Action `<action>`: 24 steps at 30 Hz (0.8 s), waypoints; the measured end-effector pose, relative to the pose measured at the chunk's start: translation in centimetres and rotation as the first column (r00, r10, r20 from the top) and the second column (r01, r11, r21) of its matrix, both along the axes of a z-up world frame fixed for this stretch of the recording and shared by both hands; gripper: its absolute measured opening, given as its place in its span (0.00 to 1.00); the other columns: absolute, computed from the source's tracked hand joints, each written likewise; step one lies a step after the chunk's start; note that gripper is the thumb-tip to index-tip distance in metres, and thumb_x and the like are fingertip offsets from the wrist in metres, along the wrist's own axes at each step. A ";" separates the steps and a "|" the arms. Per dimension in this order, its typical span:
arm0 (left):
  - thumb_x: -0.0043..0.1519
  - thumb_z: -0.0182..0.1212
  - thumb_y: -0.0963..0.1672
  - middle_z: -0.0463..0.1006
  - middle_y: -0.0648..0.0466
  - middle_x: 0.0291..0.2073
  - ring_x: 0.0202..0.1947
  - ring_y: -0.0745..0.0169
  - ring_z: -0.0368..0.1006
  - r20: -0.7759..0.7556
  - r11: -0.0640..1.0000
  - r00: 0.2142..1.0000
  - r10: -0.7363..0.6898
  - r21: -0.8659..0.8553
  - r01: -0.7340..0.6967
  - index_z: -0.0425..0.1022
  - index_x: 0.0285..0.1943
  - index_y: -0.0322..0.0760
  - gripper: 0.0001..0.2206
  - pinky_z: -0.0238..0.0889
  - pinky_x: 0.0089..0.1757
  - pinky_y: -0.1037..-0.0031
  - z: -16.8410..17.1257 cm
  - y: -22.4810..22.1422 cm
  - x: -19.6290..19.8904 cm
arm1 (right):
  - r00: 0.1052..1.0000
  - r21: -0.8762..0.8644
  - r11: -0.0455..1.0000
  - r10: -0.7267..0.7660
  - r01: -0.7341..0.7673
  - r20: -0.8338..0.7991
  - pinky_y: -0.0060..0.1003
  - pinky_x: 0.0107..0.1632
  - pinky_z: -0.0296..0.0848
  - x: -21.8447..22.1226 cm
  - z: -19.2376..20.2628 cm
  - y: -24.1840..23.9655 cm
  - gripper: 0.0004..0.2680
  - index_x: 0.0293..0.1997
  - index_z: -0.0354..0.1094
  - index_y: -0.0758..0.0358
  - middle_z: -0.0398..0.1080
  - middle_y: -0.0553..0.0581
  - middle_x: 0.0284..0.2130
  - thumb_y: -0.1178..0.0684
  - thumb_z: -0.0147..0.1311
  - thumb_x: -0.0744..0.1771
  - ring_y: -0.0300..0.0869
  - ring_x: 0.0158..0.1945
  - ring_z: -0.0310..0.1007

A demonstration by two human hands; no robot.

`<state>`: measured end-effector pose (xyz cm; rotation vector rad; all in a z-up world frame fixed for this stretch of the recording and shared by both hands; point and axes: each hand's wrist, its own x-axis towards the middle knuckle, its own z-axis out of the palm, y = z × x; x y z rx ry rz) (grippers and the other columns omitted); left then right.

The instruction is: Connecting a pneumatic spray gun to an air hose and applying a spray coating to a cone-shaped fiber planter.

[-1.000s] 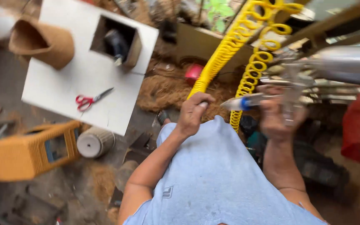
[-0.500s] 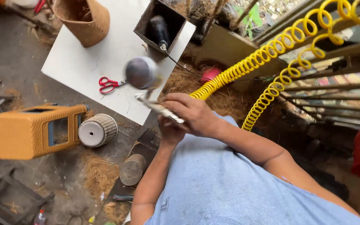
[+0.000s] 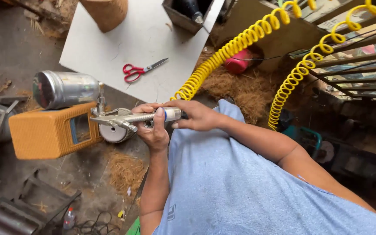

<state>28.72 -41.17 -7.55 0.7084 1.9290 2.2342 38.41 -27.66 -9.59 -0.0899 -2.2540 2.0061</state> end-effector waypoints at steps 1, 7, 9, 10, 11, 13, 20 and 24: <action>0.63 0.65 0.42 0.77 0.46 0.34 0.41 0.59 0.76 0.019 1.000 1.000 0.007 0.017 -0.008 0.61 0.40 0.35 0.12 0.68 0.48 0.71 0.0 -0.6 -0.1 | 0.997 -0.150 0.988 0.051 -0.042 0.059 0.54 0.65 0.65 -0.5 -1.1 -0.2 0.26 0.71 0.60 0.61 0.71 0.68 0.57 0.49 0.65 0.65 0.54 0.62 0.70; 0.63 0.62 0.42 0.76 0.47 0.33 0.38 0.62 0.74 0.108 0.991 0.994 0.014 0.128 -0.027 0.61 0.39 0.37 0.11 0.66 0.43 0.77 2.0 -2.9 -0.5 | 0.973 -0.902 0.389 0.196 -0.188 -0.119 0.37 0.71 0.58 -1.0 -7.4 -0.3 0.21 0.70 0.57 0.68 0.69 0.62 0.62 0.45 0.39 0.71 0.44 0.68 0.66; 0.62 0.62 0.42 0.76 0.47 0.32 0.37 0.63 0.74 0.127 0.989 0.992 0.005 0.145 -0.023 0.61 0.39 0.37 0.11 0.66 0.41 0.79 2.1 -3.3 -0.2 | 0.959 -0.876 0.431 0.264 -0.215 -0.105 0.40 0.71 0.57 -1.7 -7.8 -1.3 0.20 0.69 0.57 0.70 0.68 0.63 0.62 0.50 0.42 0.69 0.44 0.68 0.65; 0.62 0.62 0.43 0.76 0.46 0.31 0.36 0.64 0.74 0.144 0.986 0.989 -0.018 0.165 -0.006 0.61 0.38 0.36 0.11 0.66 0.39 0.82 2.2 -3.5 -0.1 | 0.944 -0.846 0.477 0.317 -0.239 -0.089 0.43 0.71 0.56 -2.0 -8.0 -1.7 0.20 0.69 0.58 0.72 0.67 0.64 0.62 0.55 0.46 0.67 0.45 0.68 0.64; 0.62 0.62 0.43 0.76 0.46 0.31 0.36 0.64 0.74 0.142 0.986 0.990 -0.013 0.165 -0.010 0.61 0.38 0.36 0.11 0.66 0.39 0.82 2.4 -3.6 -0.1 | 0.943 -0.846 0.475 0.322 -0.243 -0.090 0.43 0.71 0.56 -2.5 -8.9 -2.1 0.20 0.69 0.58 0.72 0.67 0.64 0.62 0.55 0.46 0.67 0.45 0.68 0.64; 0.62 0.63 0.43 0.76 0.45 0.31 0.36 0.61 0.75 0.064 0.992 0.997 -0.050 0.123 0.042 0.62 0.37 0.36 0.12 0.66 0.40 0.78 2.6 -3.9 -0.1 | 0.849 -0.719 0.550 0.517 -0.424 -0.105 0.37 0.58 0.69 -3.6 -10.6 -2.8 0.20 0.63 0.66 0.72 0.76 0.60 0.49 0.52 0.58 0.65 0.40 0.52 0.74; 0.62 0.63 0.42 0.76 0.44 0.32 0.37 0.58 0.76 0.094 0.983 0.985 -0.145 0.130 0.132 0.62 0.39 0.33 0.11 0.70 0.42 0.75 2.9 -4.5 0.2 | 0.777 -0.608 0.564 0.613 -0.559 -0.146 0.41 0.40 0.78 -5.1 -7.7 -4.2 0.05 0.33 0.77 0.65 0.74 0.53 0.25 0.54 0.66 0.64 0.39 0.31 0.75; 0.63 0.61 0.41 0.77 0.45 0.34 0.39 0.55 0.78 0.031 0.987 0.993 -0.118 0.113 0.114 0.63 0.41 0.34 0.09 0.71 0.44 0.71 3.4 -4.4 -0.9 | 0.778 -0.640 0.583 0.627 -0.501 -0.039 0.34 0.33 0.68 -3.7 -2.0 -2.2 0.08 0.29 0.69 0.61 0.66 0.49 0.19 0.53 0.58 0.68 0.36 0.24 0.65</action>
